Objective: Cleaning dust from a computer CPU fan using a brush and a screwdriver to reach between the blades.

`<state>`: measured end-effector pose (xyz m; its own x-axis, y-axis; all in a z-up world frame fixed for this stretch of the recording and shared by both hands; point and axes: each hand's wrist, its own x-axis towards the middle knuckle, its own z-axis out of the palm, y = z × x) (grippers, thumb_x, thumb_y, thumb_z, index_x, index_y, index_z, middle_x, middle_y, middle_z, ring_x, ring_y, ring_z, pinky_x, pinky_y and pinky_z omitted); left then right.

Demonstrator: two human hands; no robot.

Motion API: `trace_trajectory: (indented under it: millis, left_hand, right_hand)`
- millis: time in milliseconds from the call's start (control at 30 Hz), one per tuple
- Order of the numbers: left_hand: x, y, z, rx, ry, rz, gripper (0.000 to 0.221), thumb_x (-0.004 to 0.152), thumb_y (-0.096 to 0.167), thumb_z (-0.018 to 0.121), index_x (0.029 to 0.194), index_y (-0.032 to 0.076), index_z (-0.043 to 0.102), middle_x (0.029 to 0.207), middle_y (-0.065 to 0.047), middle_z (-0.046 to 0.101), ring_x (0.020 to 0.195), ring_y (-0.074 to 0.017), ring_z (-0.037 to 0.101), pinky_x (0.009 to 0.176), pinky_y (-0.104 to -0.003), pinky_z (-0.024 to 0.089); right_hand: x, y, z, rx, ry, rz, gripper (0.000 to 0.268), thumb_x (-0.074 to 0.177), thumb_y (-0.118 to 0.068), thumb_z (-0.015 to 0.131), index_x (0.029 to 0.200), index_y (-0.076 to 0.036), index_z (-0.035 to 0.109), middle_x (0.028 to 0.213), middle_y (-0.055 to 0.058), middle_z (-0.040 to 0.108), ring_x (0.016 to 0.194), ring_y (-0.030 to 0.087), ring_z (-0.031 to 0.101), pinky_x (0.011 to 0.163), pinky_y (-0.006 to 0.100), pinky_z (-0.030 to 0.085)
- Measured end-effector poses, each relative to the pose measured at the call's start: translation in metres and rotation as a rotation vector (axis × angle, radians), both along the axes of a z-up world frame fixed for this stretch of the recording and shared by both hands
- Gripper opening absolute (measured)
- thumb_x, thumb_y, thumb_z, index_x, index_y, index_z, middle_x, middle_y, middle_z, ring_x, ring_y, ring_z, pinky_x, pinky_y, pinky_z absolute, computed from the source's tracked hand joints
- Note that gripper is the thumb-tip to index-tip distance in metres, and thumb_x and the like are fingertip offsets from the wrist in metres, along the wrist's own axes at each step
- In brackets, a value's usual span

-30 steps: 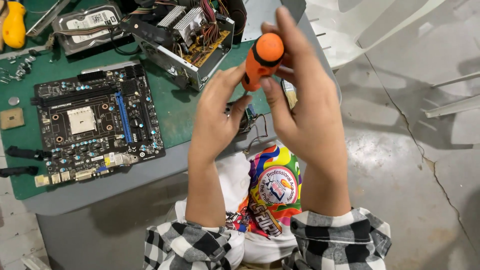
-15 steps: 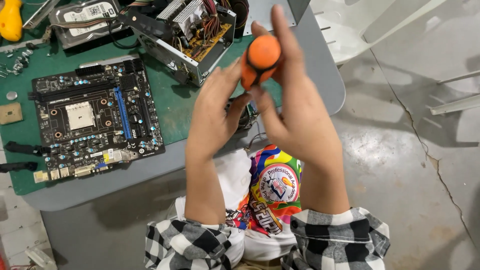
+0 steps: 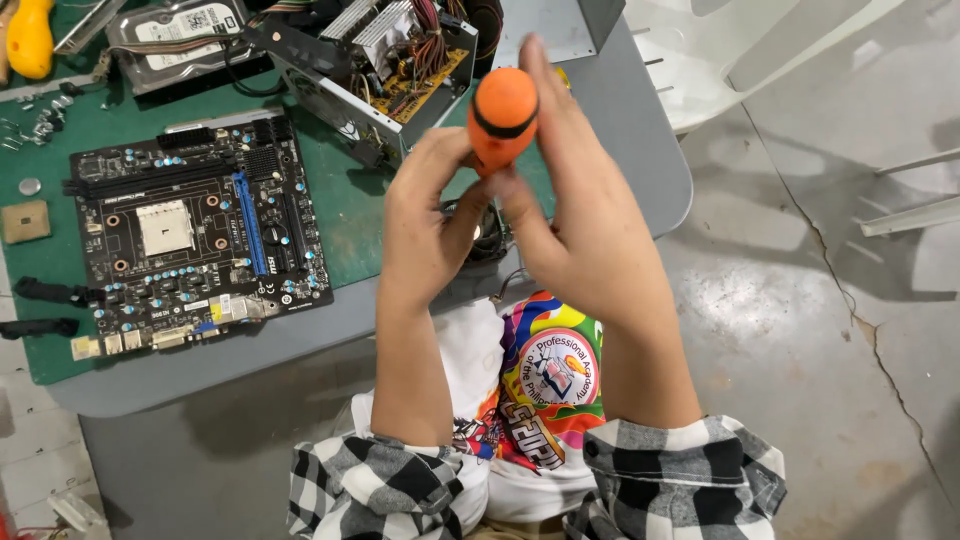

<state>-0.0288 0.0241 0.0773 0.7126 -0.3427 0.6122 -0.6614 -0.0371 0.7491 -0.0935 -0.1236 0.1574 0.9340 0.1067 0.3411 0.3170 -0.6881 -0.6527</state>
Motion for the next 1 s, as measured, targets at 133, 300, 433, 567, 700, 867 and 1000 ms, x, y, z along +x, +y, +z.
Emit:
trace_trajectory:
  millis: [133,300,433,567,700,867,1000]
  left_hand:
    - [-0.005,-0.007,0.0,0.037,0.065,0.179,0.028,0.086,0.004,0.083,0.099,0.008,0.059,0.095,-0.003,0.048,0.081,-0.0184,0.053,0.068,-0.032,0.044]
    - [-0.001,-0.001,0.003,0.051,-0.02,0.096,0.028,0.097,0.02,0.07,0.113,0.005,0.053,0.112,-0.012,0.053,0.101,-0.0304,0.055,0.086,-0.042,0.043]
    - [0.009,0.003,-0.019,-0.007,0.134,-0.17,0.055,0.112,0.049,0.041,0.151,0.011,0.046,0.155,-0.011,0.053,0.148,-0.0295,0.052,0.125,-0.044,0.042]
    - [0.001,-0.021,-0.009,-0.169,0.227,-0.104,0.03,0.107,0.017,0.058,0.136,0.01,0.055,0.121,-0.004,0.066,0.112,-0.0185,0.066,0.104,-0.034,0.052]
    - [-0.002,-0.034,-0.012,-0.109,0.271,0.138,0.027,0.094,0.029,0.062,0.115,0.015,0.054,0.106,-0.004,0.067,0.097,-0.0231,0.062,0.083,-0.036,0.052]
    - [0.013,-0.014,-0.026,0.31,0.035,0.037,0.079,0.093,0.043,0.075,0.154,0.018,0.032,0.146,-0.006,0.062,0.134,-0.032,0.061,0.114,-0.049,0.04]
    - [0.019,-0.005,-0.065,1.004,0.322,-0.009,0.124,0.069,0.06,0.093,0.161,0.023,0.019,0.166,-0.015,0.023,0.154,-0.0369,0.015,0.12,-0.067,0.01]
  right_hand:
    - [0.003,0.014,0.005,-0.072,0.136,-0.064,0.077,0.086,-0.037,0.076,0.152,-0.014,0.041,0.142,0.012,0.043,0.114,0.03,0.065,0.086,0.046,0.054]
    - [0.008,0.018,0.001,0.022,-0.047,-0.231,0.047,0.089,-0.022,0.078,0.13,-0.016,0.057,0.11,-0.002,0.066,0.105,0.017,0.067,0.083,0.031,0.051]
    - [0.011,0.002,-0.005,0.119,-0.105,-0.113,0.049,0.105,-0.009,0.065,0.15,-0.003,0.044,0.119,0.005,0.068,0.109,0.019,0.072,0.098,0.03,0.053]
    - [0.012,-0.007,-0.018,0.268,0.042,0.163,0.07,0.119,-0.033,0.037,0.165,-0.004,-0.007,0.179,0.017,-0.004,0.172,0.031,-0.003,0.145,0.044,0.006]
    - [0.015,0.009,-0.021,0.288,-0.095,-0.034,0.07,0.101,-0.048,0.058,0.152,-0.011,0.027,0.153,0.015,0.026,0.15,0.028,0.03,0.127,0.04,0.033]
    - [0.014,-0.004,-0.036,0.531,-0.278,-0.195,0.046,0.097,0.014,0.07,0.137,0.001,0.05,0.127,0.015,0.066,0.112,0.025,0.068,0.089,0.034,0.067]
    - [0.008,-0.052,-0.055,0.663,-0.583,-0.199,0.047,0.116,-0.006,0.066,0.155,-0.01,0.041,0.134,0.026,0.064,0.118,0.042,0.07,0.116,0.055,0.064]
